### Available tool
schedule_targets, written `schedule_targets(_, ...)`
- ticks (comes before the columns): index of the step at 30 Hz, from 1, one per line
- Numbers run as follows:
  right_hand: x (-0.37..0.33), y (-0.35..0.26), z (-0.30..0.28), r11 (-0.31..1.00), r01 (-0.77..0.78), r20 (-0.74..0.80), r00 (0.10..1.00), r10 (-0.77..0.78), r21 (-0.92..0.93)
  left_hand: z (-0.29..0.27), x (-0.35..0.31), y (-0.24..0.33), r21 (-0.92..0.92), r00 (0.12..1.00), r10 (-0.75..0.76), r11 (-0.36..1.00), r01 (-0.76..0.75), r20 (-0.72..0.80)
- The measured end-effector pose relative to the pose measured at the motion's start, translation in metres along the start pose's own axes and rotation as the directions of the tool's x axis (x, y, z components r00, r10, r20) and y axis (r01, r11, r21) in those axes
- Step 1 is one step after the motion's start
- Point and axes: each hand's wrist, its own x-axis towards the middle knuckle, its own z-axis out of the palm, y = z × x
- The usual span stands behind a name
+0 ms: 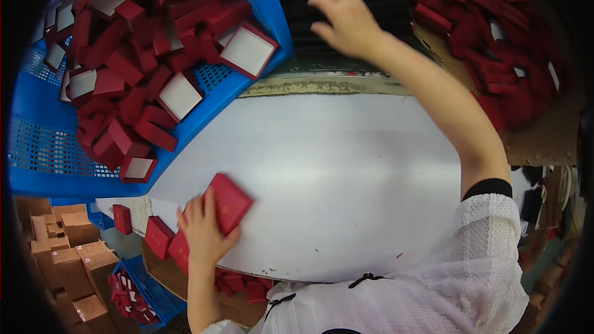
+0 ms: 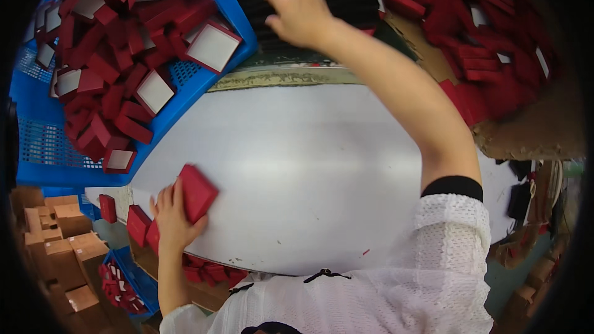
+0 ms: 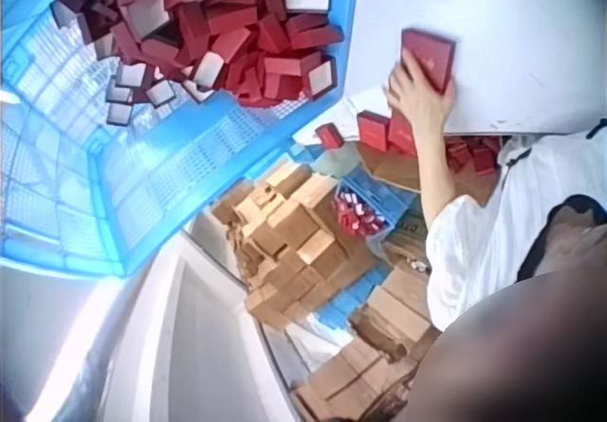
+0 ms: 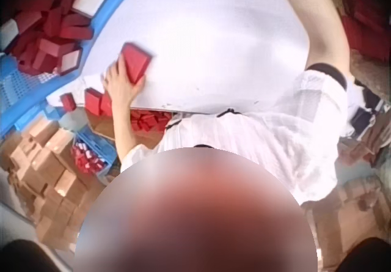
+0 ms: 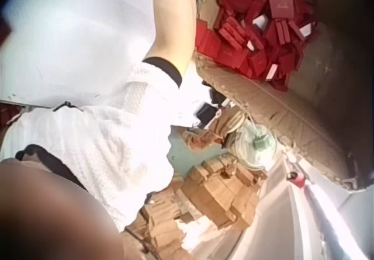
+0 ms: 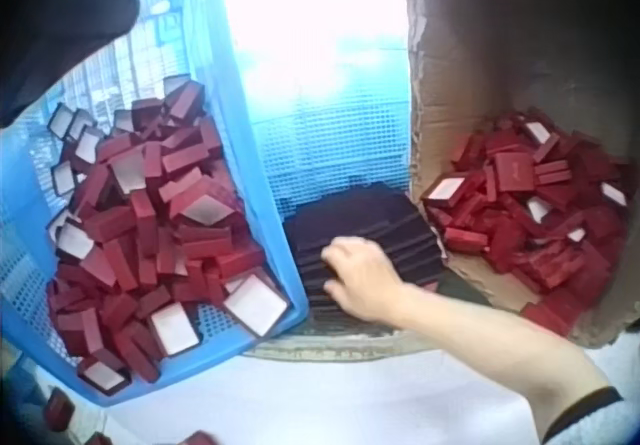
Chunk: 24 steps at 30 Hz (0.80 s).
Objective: Placing black foam pads into red jewelry boxes.
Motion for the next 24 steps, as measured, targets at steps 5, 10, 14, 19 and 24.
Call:
schedule_targets(5, 0.056, 0.033, 0.040, 0.934, -0.210, 0.334, 0.892, 0.304, -0.289, -0.026, -0.009, -0.033, 0.266, 0.919, -0.376, 0.904, 0.336, 0.118)
schedule_targets(10, 0.067, 0.029, 0.029, 0.887, -0.217, 0.515, 0.748, 0.419, -0.407, -0.032, 0.097, 0.030, -0.138, 0.897, 0.341, 0.911, -0.390, -0.282)
schedule_targets(14, 0.061, 0.032, 0.011, 0.930, -0.202, 0.492, 0.803, 0.336, -0.306, -0.051, 0.181, 0.064, -0.150, 0.724, 0.458, 0.784, -0.602, -0.516)
schedule_targets(19, 0.033, 0.040, -0.019, 0.981, -0.172, 0.566, 0.801, 0.193, -0.091, -0.074, 0.251, 0.119, -0.246, 0.595, 0.514, 0.592, -0.767, -0.618)
schedule_targets(24, 0.009, 0.040, -0.020, 0.749, -0.510, 0.583, 0.786, 0.206, 0.423, -0.081, 0.309, 0.152, -0.561, 0.745, 0.584, 0.516, -0.648, -0.323)
